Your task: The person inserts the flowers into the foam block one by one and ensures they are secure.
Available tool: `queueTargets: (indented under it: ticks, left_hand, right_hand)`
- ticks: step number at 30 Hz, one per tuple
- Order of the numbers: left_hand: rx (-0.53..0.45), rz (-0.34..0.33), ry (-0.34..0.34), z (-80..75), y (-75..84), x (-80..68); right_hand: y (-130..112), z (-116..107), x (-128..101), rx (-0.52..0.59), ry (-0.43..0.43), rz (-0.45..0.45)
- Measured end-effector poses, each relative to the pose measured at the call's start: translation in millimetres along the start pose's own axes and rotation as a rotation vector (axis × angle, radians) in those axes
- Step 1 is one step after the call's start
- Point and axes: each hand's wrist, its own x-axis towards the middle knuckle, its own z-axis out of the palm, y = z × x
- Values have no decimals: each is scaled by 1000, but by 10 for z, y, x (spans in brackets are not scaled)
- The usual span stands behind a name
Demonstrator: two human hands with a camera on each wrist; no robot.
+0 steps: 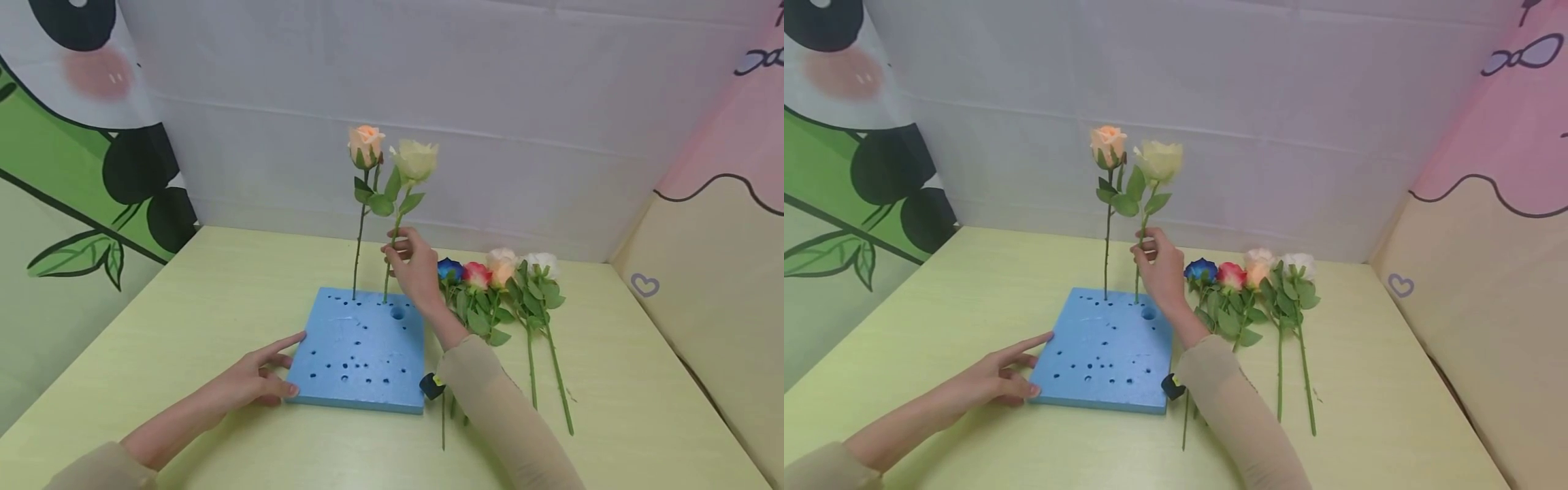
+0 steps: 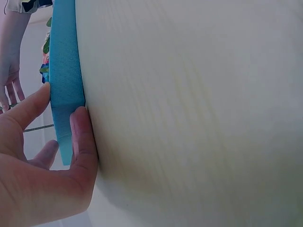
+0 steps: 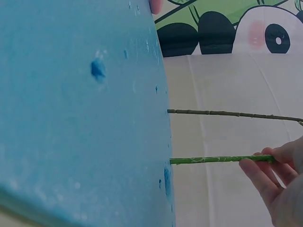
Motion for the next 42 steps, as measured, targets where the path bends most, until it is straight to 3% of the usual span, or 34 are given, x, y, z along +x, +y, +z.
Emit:
queueTargets:
  ticks: [24, 31, 42]
  left_hand:
    - [4, 11, -6, -23, -7, 8]
    - [1, 9, -11, -17, -15, 12]
    - [12, 14, -17, -28, -16, 30]
  right_hand:
    - [-44, 22, -55, -74, -23, 4]
    - [-15, -24, -60, -9, -65, 60]
    - [27, -15, -102, -83, -79, 46]
